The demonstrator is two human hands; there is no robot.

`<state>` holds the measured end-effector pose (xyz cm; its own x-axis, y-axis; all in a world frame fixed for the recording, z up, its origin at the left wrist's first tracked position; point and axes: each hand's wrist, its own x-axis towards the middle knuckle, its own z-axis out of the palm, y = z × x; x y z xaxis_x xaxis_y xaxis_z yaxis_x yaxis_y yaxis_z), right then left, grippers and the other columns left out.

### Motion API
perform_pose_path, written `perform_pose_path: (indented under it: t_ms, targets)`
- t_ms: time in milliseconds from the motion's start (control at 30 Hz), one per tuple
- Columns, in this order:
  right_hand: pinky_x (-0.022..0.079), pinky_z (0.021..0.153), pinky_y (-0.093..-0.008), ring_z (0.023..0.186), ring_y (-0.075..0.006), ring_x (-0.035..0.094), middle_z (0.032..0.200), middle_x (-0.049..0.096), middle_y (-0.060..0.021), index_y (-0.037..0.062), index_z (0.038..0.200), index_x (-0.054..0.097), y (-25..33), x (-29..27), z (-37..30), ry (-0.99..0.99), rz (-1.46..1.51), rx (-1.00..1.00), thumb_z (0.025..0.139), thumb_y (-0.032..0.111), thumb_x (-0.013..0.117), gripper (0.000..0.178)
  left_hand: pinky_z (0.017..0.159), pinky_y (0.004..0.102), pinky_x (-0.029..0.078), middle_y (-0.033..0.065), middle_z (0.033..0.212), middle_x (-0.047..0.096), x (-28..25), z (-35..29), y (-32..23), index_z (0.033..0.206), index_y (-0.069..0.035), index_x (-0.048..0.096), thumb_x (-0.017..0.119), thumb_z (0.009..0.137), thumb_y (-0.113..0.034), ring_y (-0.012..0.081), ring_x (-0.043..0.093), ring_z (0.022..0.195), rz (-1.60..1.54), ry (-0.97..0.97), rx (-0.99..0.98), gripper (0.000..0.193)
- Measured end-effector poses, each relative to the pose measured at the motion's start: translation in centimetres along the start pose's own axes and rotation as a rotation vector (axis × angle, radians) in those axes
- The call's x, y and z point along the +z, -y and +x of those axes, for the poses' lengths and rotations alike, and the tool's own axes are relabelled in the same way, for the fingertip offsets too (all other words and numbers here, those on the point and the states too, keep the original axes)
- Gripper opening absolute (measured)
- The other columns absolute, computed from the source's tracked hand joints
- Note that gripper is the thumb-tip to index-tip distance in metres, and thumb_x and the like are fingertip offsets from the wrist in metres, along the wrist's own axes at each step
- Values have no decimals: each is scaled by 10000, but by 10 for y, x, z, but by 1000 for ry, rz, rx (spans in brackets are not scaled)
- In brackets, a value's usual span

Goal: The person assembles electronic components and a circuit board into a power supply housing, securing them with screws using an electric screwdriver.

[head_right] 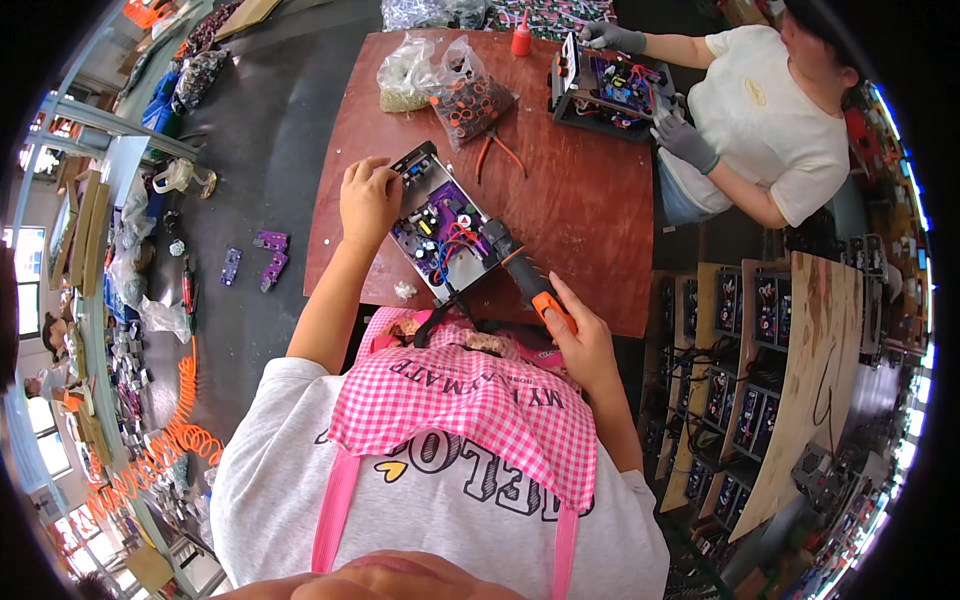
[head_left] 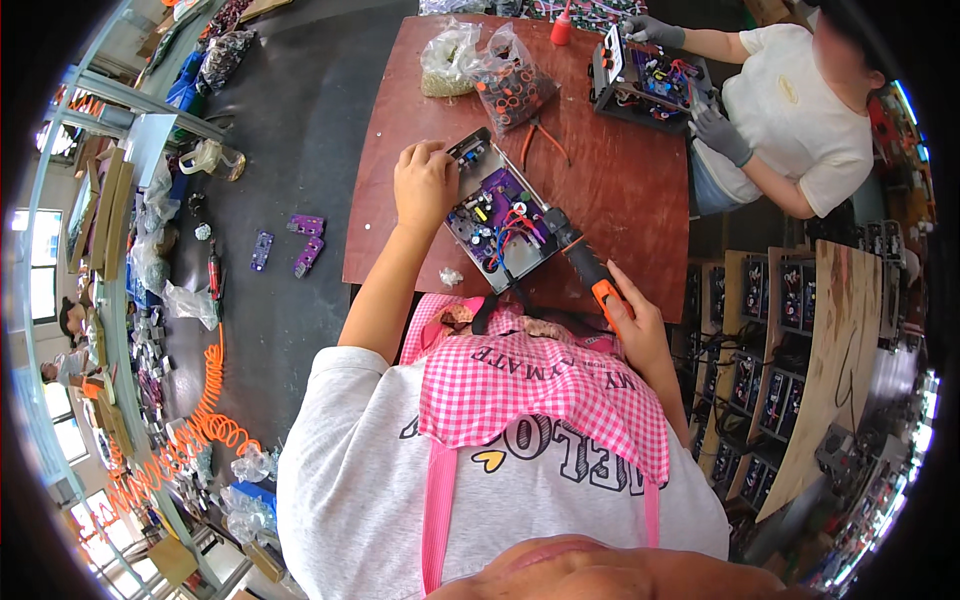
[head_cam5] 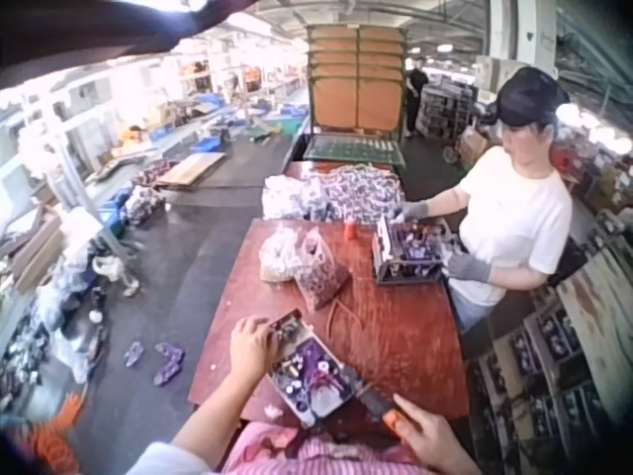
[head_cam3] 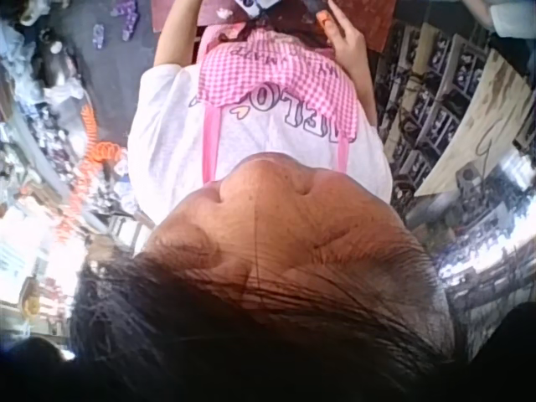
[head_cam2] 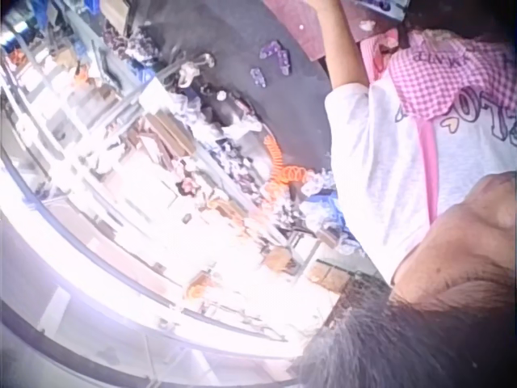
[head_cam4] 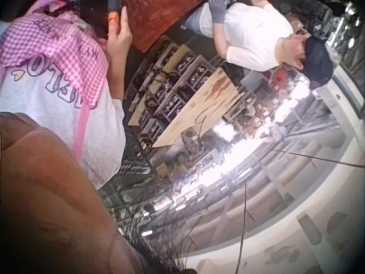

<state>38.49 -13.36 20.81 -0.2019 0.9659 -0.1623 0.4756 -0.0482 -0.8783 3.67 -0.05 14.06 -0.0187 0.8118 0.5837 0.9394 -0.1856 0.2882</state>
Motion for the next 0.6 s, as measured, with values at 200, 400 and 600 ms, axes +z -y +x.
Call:
perform_pose_path:
  t_ms: [200,400,600]
  targets:
    - [482,942,-370,1136,-324,641,1193,659,-209,101,1404,527,13,-5,9,30,-78,74,964,331,594,501,803,400,512,63,948,691,3,1,5,785,-69,689,704,764,-105,306,626,916,-104,-59,14,44]
    - [499,888,-384,1028,-337,668,1102,673,-202,137,1400,541,24,-8,19,-11,-220,-61,954,327,607,489,792,398,510,75,916,693,1,2,6,781,-56,681,701,770,-104,301,628,857,-127,-25,-12,53]
    - [506,849,-389,961,-334,674,1040,676,-190,150,1400,543,28,-9,24,-8,-270,-73,950,329,611,489,787,392,506,71,904,689,-2,4,5,781,-57,683,705,772,-111,295,627,848,-136,-5,-23,59]
